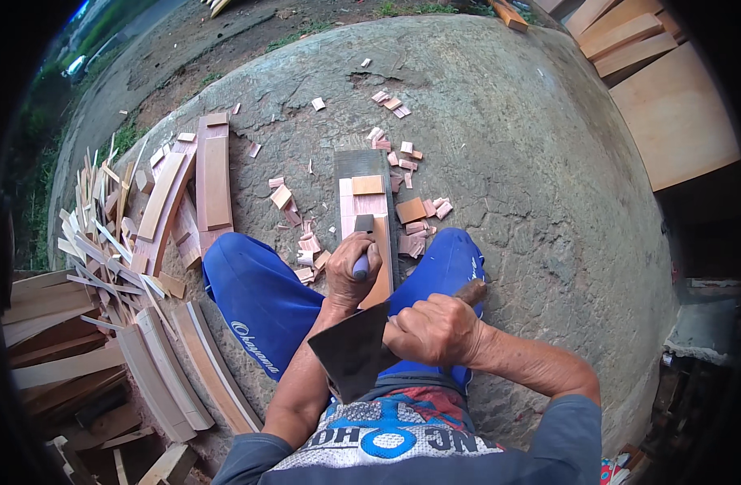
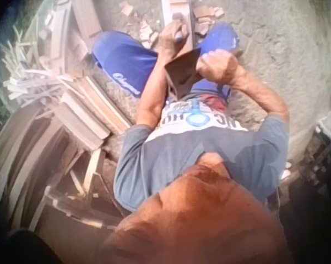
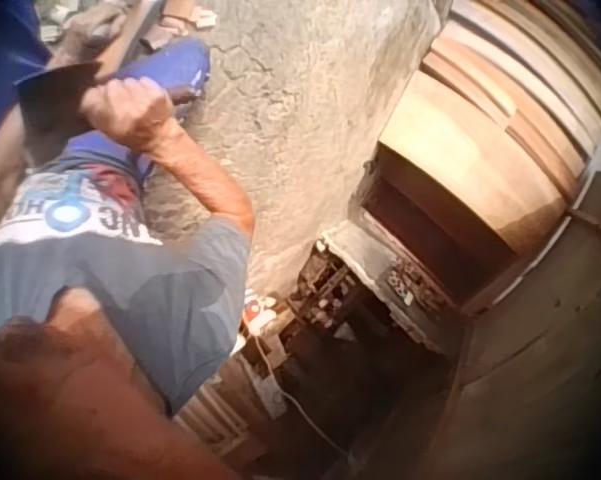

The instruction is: The person sits on the ground and uses a chisel and hammer to carve a rectangular wooden plank. They repeatedly strike the chisel to remove wood chips, occasionally repositioning the plank and clearing debris.

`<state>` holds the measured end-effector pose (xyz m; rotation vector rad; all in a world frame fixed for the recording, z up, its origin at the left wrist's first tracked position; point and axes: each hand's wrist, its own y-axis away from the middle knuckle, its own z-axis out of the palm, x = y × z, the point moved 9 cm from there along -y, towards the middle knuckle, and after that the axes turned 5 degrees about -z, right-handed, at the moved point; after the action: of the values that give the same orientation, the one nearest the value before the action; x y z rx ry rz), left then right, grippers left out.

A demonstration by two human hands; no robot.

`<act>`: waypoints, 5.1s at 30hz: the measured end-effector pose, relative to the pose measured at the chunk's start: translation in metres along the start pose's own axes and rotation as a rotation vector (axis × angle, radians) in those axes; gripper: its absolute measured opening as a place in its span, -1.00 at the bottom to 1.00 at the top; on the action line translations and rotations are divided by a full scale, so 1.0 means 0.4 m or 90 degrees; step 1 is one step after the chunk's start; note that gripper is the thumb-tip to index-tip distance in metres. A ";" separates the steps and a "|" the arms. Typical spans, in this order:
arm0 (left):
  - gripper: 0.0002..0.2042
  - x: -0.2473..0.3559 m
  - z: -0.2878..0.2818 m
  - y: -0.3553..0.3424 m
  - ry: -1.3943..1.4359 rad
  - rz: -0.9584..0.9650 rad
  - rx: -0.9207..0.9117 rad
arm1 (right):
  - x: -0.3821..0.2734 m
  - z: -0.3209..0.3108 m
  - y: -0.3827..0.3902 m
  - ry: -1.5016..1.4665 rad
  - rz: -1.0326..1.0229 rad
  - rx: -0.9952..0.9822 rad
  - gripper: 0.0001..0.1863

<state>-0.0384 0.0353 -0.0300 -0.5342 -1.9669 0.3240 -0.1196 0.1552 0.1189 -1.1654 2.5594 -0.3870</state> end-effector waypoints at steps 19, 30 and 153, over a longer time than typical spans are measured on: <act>-0.95 -0.020 -0.050 0.010 0.070 -0.074 -0.084 | 0.067 0.135 0.149 -0.131 0.256 -0.078 -0.63; -0.92 -0.052 -0.066 0.005 0.055 -0.079 -0.057 | 0.082 0.124 0.104 -0.129 0.222 -0.072 -0.60; -0.58 -0.190 0.063 -0.383 0.239 -0.173 -0.144 | 0.432 0.049 0.015 -0.279 0.567 0.167 -0.41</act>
<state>-0.0671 -0.1351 -0.0314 -0.4269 -1.6880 -0.1639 -0.2244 0.0244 0.0713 0.0425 2.2512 -0.1994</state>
